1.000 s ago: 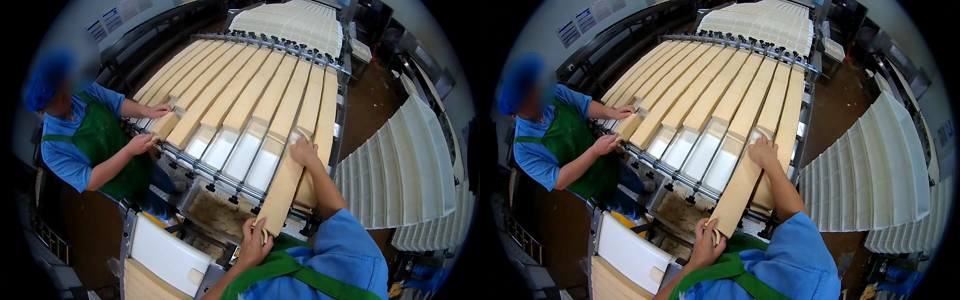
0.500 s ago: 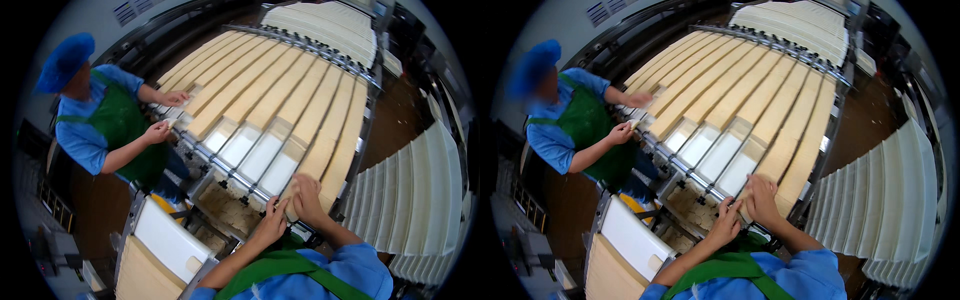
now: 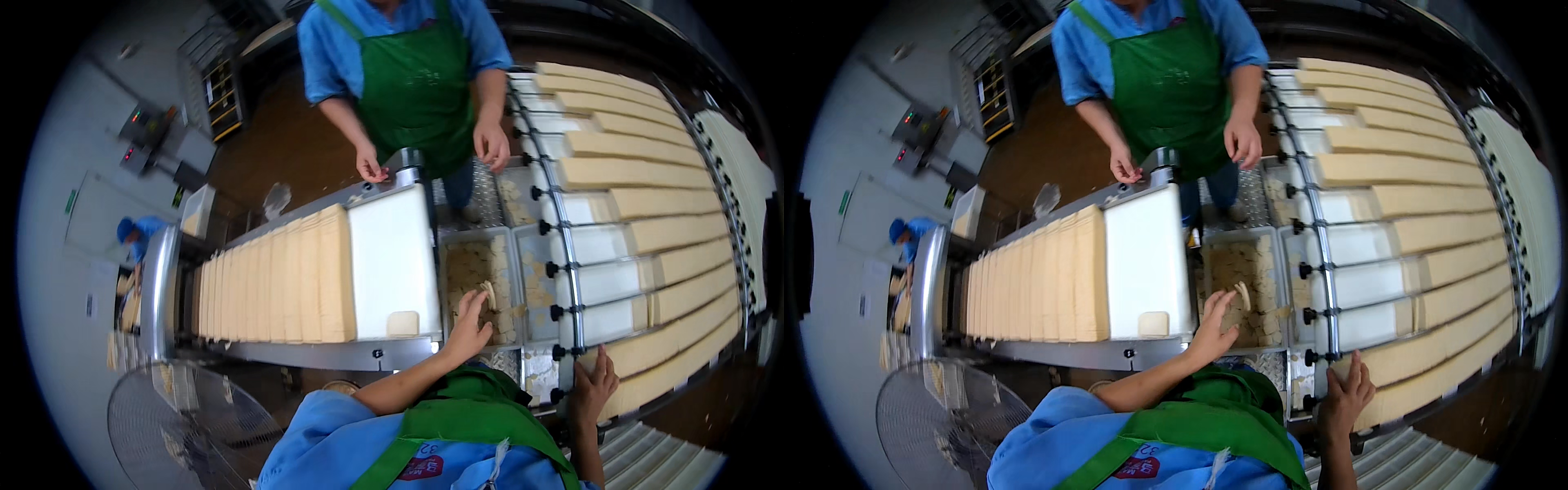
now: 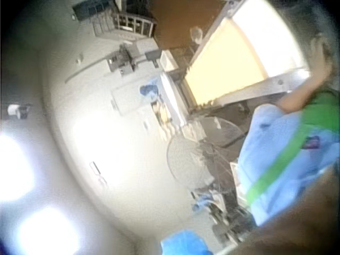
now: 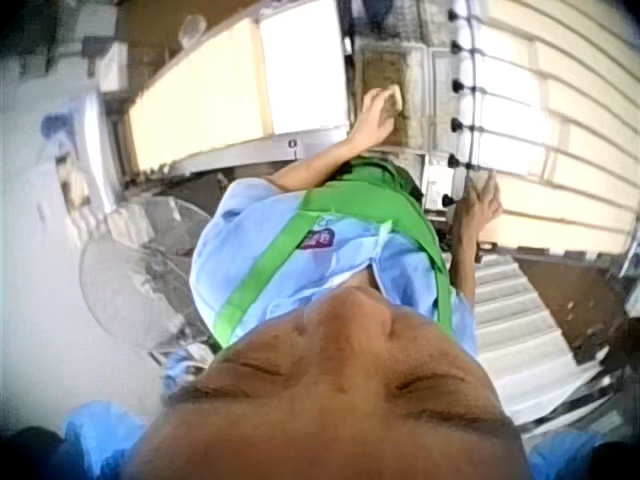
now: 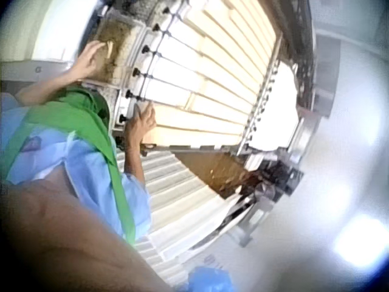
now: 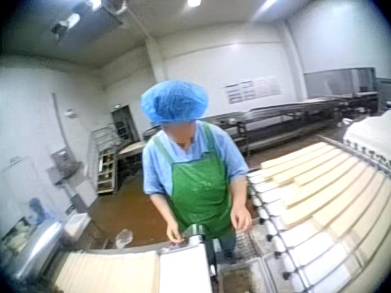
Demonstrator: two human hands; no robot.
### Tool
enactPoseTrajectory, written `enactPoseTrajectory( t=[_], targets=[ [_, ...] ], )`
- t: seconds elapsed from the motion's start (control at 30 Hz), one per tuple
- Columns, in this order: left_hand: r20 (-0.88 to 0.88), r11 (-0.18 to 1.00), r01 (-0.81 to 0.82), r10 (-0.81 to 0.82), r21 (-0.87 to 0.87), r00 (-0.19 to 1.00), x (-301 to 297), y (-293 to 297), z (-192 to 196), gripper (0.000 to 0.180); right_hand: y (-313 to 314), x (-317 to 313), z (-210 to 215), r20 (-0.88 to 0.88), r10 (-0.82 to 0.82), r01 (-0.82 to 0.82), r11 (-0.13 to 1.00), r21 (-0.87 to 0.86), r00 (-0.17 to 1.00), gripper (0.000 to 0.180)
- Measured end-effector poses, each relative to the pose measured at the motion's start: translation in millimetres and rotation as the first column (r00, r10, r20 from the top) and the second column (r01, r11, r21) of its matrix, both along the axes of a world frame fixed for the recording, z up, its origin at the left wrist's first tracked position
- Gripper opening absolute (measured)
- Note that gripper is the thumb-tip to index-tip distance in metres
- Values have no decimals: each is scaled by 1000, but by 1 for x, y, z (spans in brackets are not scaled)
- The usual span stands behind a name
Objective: The person uses their hands to move and arrange rectangular blocks on a conveyor belt and place some of them into plastic trays.
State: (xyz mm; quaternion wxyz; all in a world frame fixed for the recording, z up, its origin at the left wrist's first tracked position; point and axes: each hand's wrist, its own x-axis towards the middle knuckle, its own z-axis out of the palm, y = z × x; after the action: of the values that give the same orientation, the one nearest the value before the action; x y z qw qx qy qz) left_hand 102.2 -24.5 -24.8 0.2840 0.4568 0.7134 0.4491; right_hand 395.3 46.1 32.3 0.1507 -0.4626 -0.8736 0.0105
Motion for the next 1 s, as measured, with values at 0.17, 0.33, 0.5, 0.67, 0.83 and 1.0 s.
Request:
enactPoseTrajectory(
  t=[0.17,0.33,0.5,0.67,0.83,1.0],
  targets=[
    [232,989,-139,124,46,965,-16,-37,-12,55,2,-5,-11,-8,6,-5,990,138,1000,18],
    [289,984,-170,149,48,946,-29,-72,-11,50,2,2,-13,51,-123,112,977,179,991,15],
    [338,971,-231,197,63,920,-54,-108,9,45,11,11,-42,73,-316,297,934,198,946,14],
    [-53,845,-491,511,212,858,-92,-164,9,32,14,-5,-34,185,-295,274,953,131,937,22],
    [-232,507,-858,847,85,478,-143,-240,-34,39,-12,-92,-19,-238,55,-66,997,-39,970,20],
    [-240,334,-940,910,-64,339,-177,-274,-72,44,-72,-237,11,-310,512,-558,826,-77,801,26]
  ],
)
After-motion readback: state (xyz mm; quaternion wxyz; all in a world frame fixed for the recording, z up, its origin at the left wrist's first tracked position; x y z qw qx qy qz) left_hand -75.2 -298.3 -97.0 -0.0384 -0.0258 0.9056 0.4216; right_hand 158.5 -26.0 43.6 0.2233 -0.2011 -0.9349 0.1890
